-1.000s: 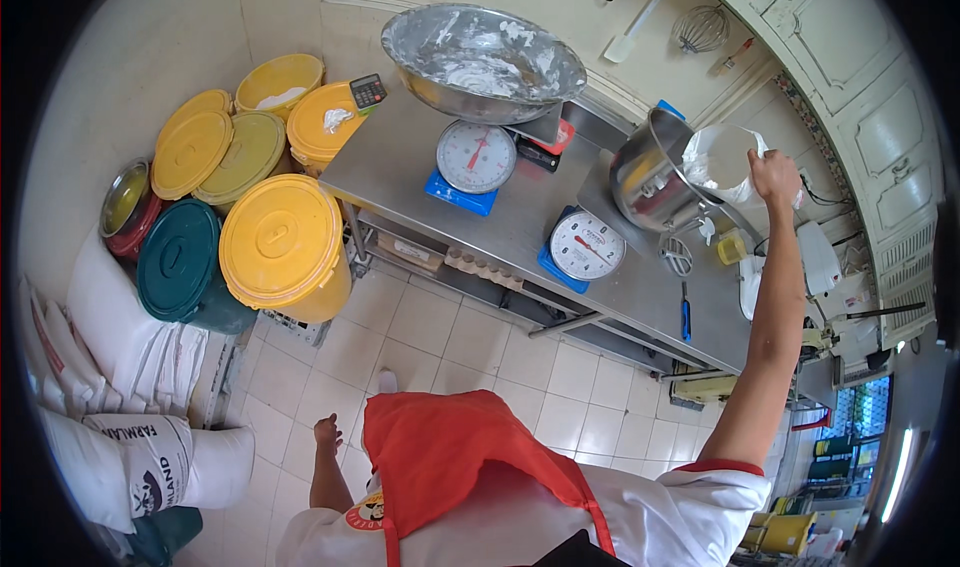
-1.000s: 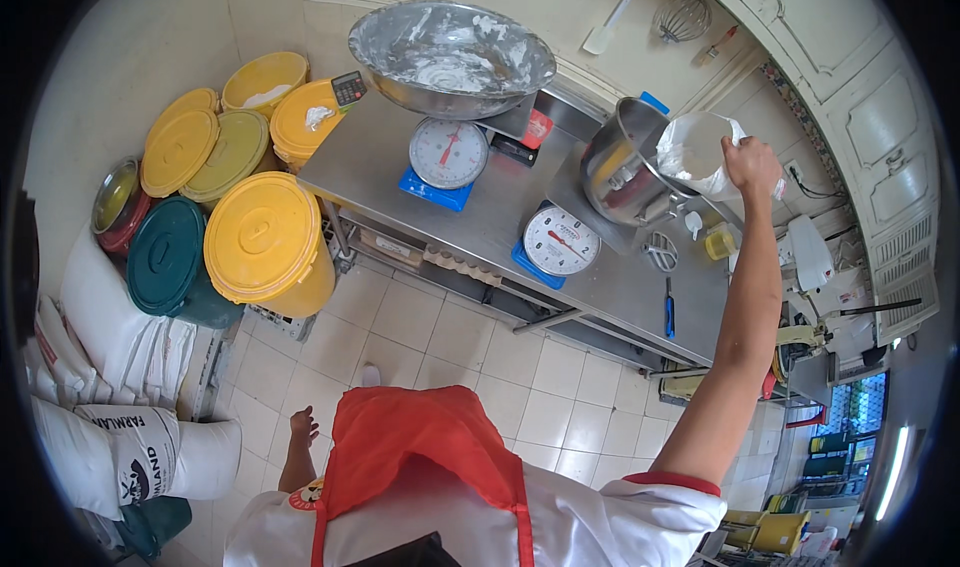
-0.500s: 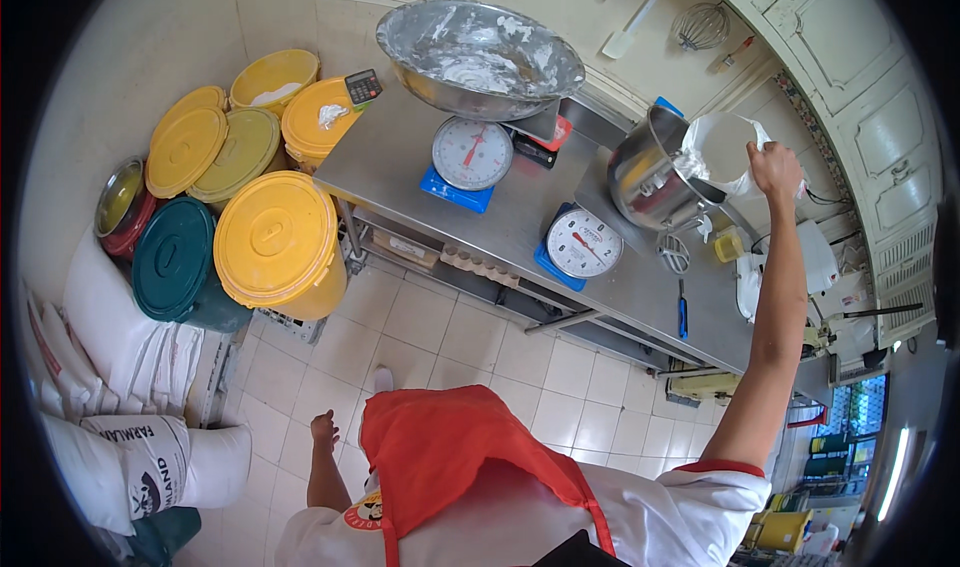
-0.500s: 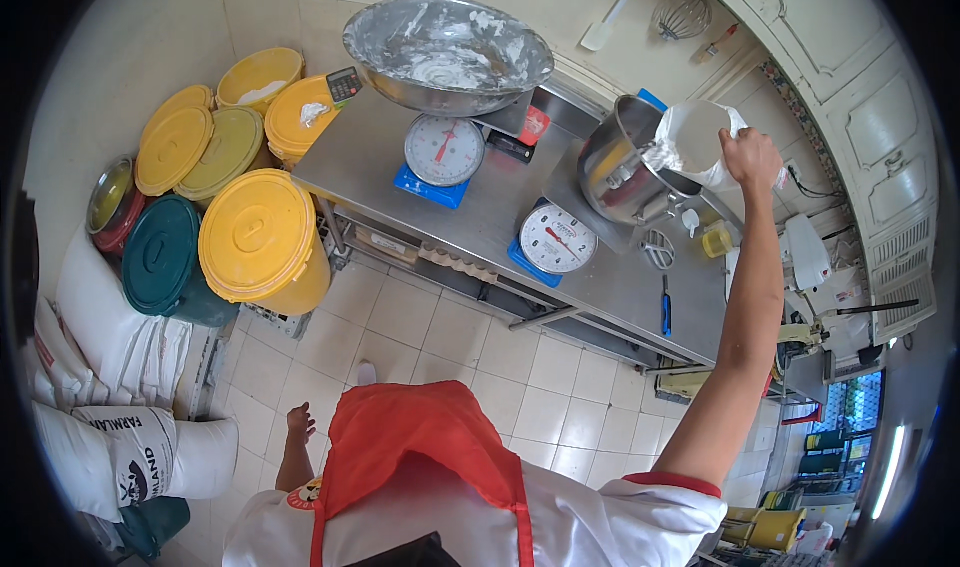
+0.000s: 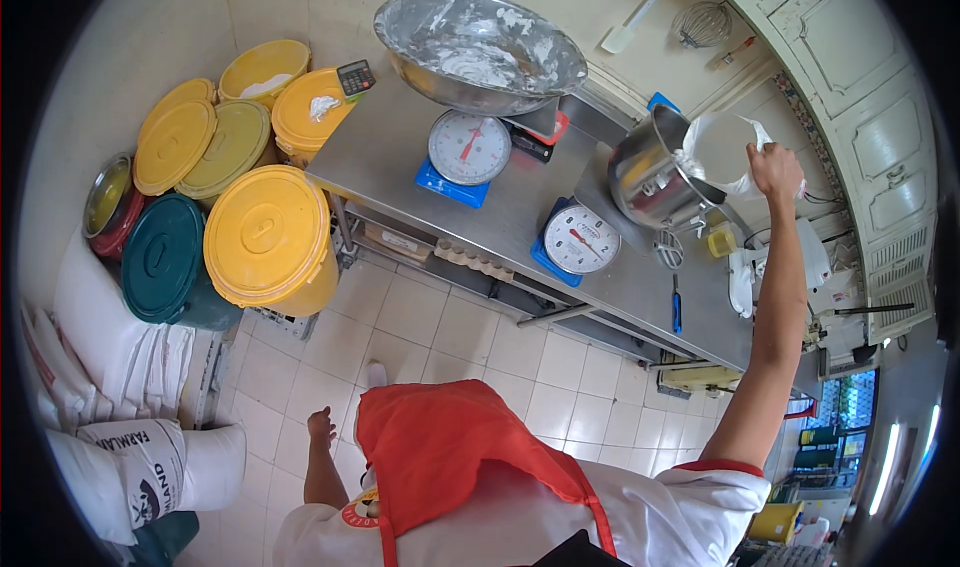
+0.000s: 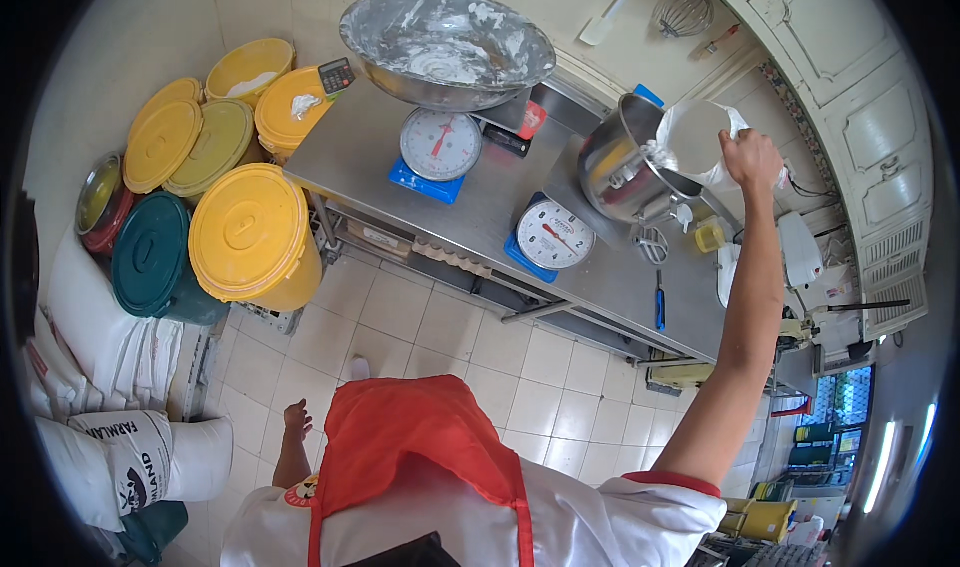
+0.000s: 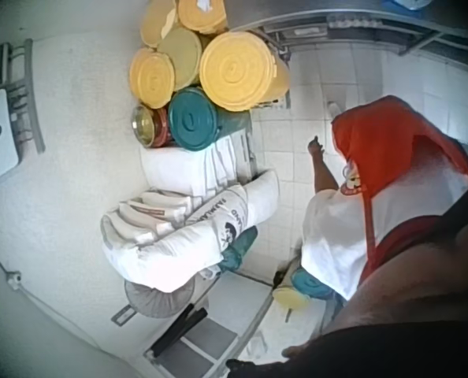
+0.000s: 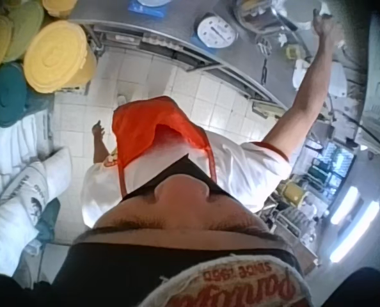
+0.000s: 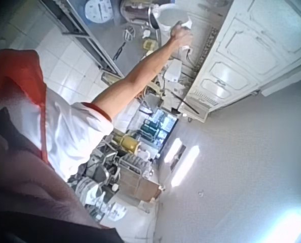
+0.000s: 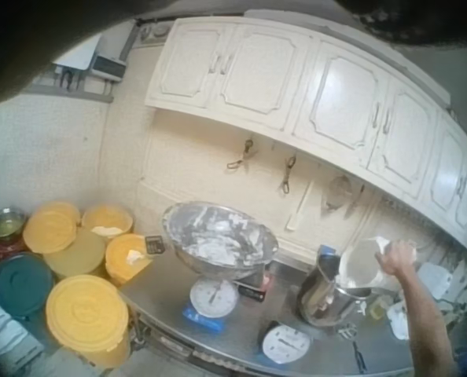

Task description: The person empties a bag of dough into a large metal bowl, measures out flour from a yellow bin, and scoops white powder from two separate containers into the bowl.

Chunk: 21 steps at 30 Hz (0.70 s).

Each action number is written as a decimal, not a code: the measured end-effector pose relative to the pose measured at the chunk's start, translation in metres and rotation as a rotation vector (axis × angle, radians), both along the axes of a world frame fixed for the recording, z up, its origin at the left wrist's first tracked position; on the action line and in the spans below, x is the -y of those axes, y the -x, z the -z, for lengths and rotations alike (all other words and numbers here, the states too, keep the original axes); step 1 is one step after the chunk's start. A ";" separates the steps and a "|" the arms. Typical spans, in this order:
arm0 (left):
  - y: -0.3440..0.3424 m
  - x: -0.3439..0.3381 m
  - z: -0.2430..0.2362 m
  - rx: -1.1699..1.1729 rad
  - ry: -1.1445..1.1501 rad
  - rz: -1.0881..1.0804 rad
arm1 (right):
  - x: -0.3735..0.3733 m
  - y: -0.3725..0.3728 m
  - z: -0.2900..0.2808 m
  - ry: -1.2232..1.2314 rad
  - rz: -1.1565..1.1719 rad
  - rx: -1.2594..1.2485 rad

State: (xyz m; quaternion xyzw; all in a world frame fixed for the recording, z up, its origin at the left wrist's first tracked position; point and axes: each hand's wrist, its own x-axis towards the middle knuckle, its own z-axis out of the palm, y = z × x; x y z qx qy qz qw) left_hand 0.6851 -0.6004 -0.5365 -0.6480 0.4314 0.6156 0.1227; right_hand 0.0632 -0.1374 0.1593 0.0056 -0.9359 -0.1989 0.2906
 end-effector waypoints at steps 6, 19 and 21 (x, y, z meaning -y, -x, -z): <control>0.016 0.016 0.003 -0.005 0.087 -0.011 | 0.012 -0.002 0.000 -0.141 -0.088 0.046; 0.038 0.029 0.008 -0.035 0.091 0.000 | 0.039 0.001 -0.004 -0.444 -0.201 0.087; 0.036 0.027 0.010 -0.035 0.049 0.029 | 0.042 0.000 -0.005 -0.531 -0.251 0.113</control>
